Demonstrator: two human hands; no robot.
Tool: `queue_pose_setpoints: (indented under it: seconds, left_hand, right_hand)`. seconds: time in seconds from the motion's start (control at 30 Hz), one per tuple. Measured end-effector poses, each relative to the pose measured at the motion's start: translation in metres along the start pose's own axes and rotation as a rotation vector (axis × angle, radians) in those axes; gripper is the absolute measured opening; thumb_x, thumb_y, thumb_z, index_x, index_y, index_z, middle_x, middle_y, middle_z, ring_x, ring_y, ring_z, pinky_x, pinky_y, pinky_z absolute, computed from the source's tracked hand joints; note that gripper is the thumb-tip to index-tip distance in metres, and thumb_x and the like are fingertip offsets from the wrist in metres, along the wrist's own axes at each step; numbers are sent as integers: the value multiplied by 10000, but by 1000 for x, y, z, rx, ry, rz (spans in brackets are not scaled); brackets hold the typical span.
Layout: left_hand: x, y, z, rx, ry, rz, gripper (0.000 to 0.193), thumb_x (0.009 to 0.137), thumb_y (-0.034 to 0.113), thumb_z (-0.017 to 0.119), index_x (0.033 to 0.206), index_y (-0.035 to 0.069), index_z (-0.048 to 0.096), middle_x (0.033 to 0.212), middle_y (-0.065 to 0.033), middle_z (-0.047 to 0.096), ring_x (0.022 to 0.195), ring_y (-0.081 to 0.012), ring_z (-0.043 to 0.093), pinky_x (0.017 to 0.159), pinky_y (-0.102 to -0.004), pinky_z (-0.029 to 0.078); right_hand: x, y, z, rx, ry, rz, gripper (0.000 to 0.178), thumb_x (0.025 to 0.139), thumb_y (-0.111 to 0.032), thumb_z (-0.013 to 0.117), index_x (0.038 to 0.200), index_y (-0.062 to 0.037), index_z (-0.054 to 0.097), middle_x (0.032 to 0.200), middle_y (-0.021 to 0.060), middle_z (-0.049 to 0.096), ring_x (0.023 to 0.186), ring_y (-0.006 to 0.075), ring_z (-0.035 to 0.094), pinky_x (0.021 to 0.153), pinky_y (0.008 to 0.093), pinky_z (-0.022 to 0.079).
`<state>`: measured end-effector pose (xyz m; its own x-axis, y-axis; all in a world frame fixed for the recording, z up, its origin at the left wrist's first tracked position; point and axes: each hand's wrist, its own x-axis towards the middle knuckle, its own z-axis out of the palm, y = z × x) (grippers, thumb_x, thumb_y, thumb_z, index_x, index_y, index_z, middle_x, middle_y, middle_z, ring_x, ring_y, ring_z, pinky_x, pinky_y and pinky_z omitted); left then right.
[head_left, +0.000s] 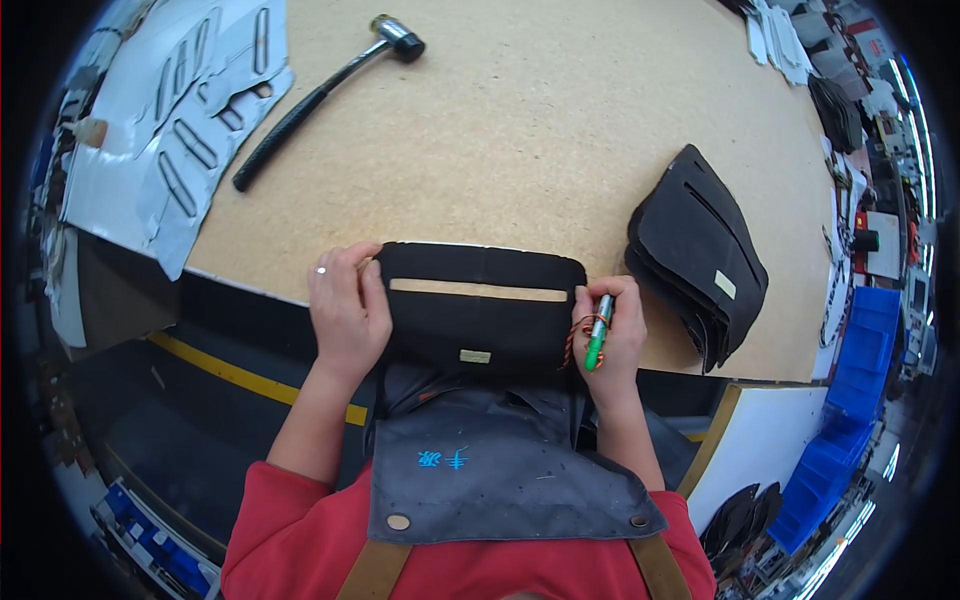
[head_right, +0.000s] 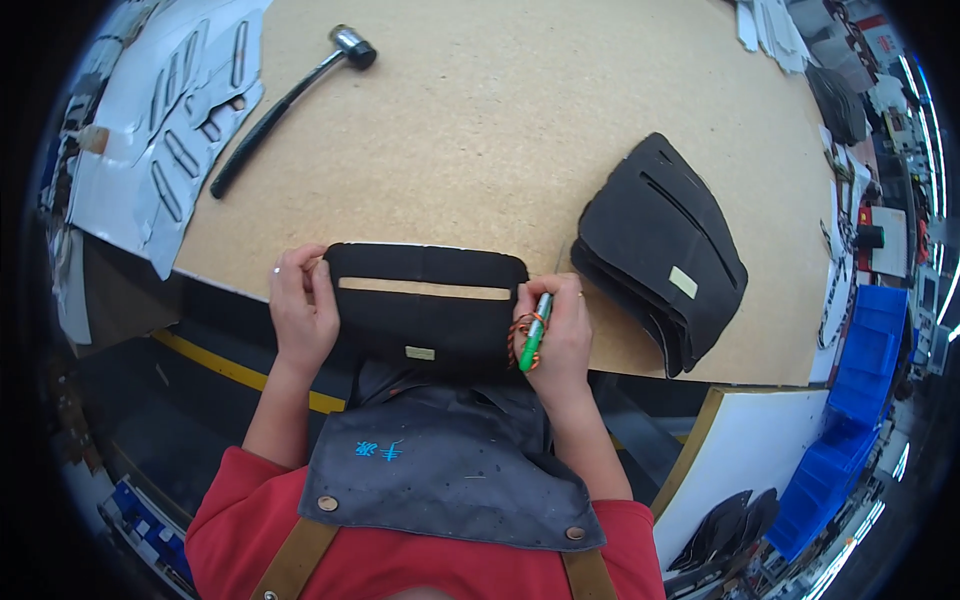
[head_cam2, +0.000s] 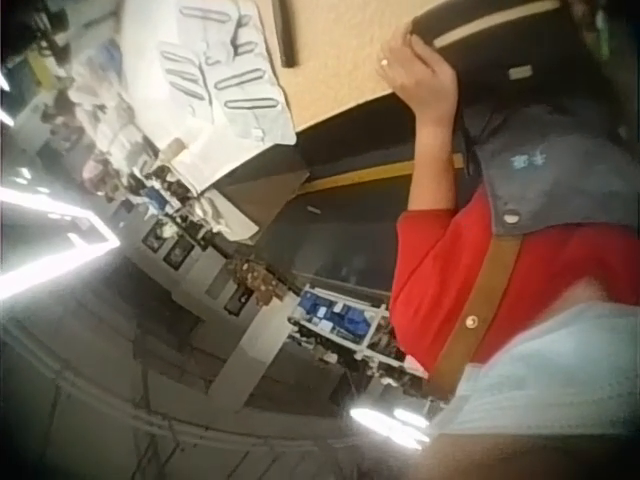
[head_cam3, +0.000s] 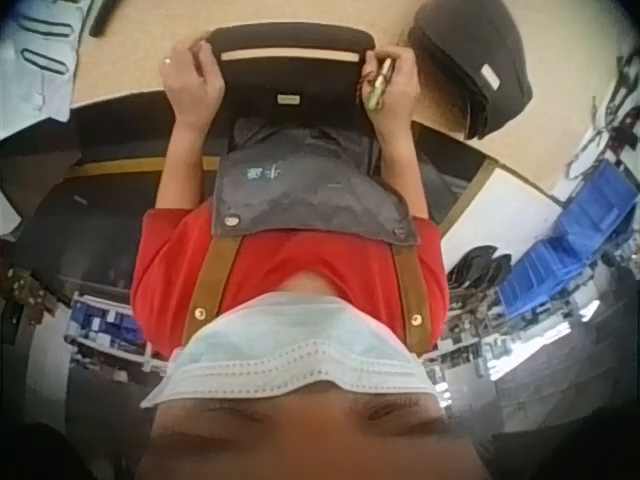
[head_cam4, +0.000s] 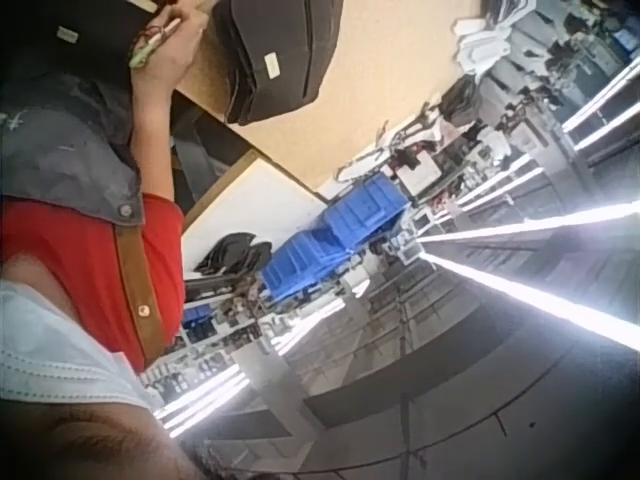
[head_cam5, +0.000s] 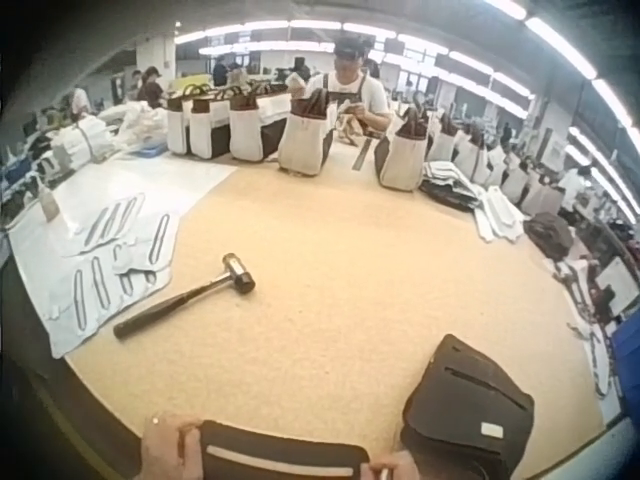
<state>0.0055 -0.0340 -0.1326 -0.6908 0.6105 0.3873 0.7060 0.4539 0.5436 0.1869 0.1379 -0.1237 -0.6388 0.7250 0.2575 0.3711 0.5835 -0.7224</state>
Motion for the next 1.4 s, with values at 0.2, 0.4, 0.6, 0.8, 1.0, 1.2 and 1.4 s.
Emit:
queue_pose_setpoints:
  seconds: [0.2, 0.4, 0.6, 0.8, 1.0, 1.2, 1.4]
  left_hand:
    - [-6, -4, 7, -167, 76, 15, 141, 827, -26, 507, 955, 29, 488, 823, -138, 525, 753, -305, 526, 675, -378, 429]
    - [-8, -9, 10, -237, 164, 52, 111, 871, 3, 489, 981, 14, 473, 844, -136, 516, 766, -279, 533, 695, -343, 440]
    - [-10, -14, 7, -438, 187, -70, 170, 941, 84, 424, 1084, -3, 454, 895, -85, 481, 776, -149, 482, 724, -270, 417]
    - [-3, -8, 7, -407, 155, 21, 177, 926, 69, 442, 1087, -3, 460, 879, -84, 467, 765, -138, 468, 713, -251, 415]
    - [-4, -6, -6, -377, 180, 9, 191, 905, 55, 469, 1090, 10, 474, 901, -88, 488, 801, -168, 504, 726, -277, 434]
    - [39, -43, -49, -91, 112, 108, 152, 825, 44, 537, 974, 23, 554, 923, -123, 536, 855, -267, 548, 749, -349, 447]
    - [99, -132, -80, 418, -15, 3, 166, 797, 76, 568, 950, 17, 594, 920, -132, 589, 903, -314, 566, 785, -400, 453]
  right_hand:
    - [-1, 4, -2, 33, 108, -107, 185, 782, 23, 618, 862, -45, 466, 755, 95, 483, 636, 241, 524, 578, 328, 425]
    - [-5, -6, -5, 148, 81, -229, 212, 790, 45, 596, 887, -57, 438, 777, 84, 440, 629, 189, 472, 569, 291, 392]
    - [14, -39, -70, 491, 434, -284, 231, 793, 82, 575, 912, -74, 454, 815, 41, 446, 699, 141, 493, 630, 253, 455]
    - [35, 14, -161, 659, 924, 118, 165, 839, -52, 627, 925, -65, 487, 830, 25, 492, 710, 101, 508, 649, 215, 453]
    - [34, 121, -149, 184, 635, 265, 173, 859, -133, 626, 924, -46, 492, 790, 3, 460, 660, 79, 431, 578, 216, 380]
    - [3, 137, -183, -137, 700, 66, 151, 898, -154, 556, 931, -25, 484, 790, 26, 464, 704, 87, 438, 610, 226, 388]
    - [-8, 40, -178, 136, 739, 121, 176, 918, -198, 542, 978, -38, 500, 854, 44, 511, 802, 117, 488, 701, 252, 409]
